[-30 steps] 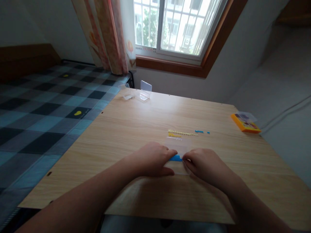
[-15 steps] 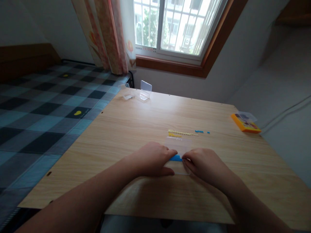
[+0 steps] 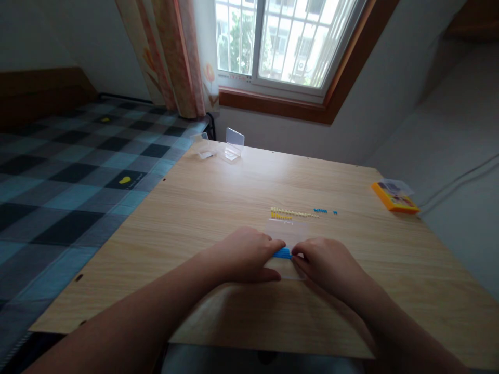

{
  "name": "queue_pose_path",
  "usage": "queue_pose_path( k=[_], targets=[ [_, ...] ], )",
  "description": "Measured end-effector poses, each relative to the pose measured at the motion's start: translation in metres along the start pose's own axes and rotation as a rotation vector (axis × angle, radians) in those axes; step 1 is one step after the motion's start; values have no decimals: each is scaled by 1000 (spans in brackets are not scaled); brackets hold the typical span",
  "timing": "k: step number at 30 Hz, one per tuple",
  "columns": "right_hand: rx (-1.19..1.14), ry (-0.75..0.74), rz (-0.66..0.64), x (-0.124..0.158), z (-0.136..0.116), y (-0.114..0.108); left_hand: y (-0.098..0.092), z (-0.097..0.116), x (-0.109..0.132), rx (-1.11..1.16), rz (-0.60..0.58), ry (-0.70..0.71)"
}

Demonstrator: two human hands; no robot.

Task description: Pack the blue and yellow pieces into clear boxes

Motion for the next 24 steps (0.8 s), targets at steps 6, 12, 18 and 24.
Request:
queue_pose_path(
  k=[6,12,18,24],
  targets=[
    [26,14,26,0,0,3,1,0,0,-12,0,1],
    [60,45,42,1,-3,6,2,0,0,-1,5,-1],
    [32,45,34,2,-1,4,-1,2,1,-28,20,3],
    [1,46,4,2,0,2,-4,7,1,-59,-7,83]
  ],
)
Point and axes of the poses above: each hand's wrist, its own x-axis away from the middle knuckle, its own y-axis out of the palm, z = x × y, the point moved 4 cm from there along -x, towards the middle knuckle, and after that the axes turned 8 degrees about -x, right-handed, at the moved point
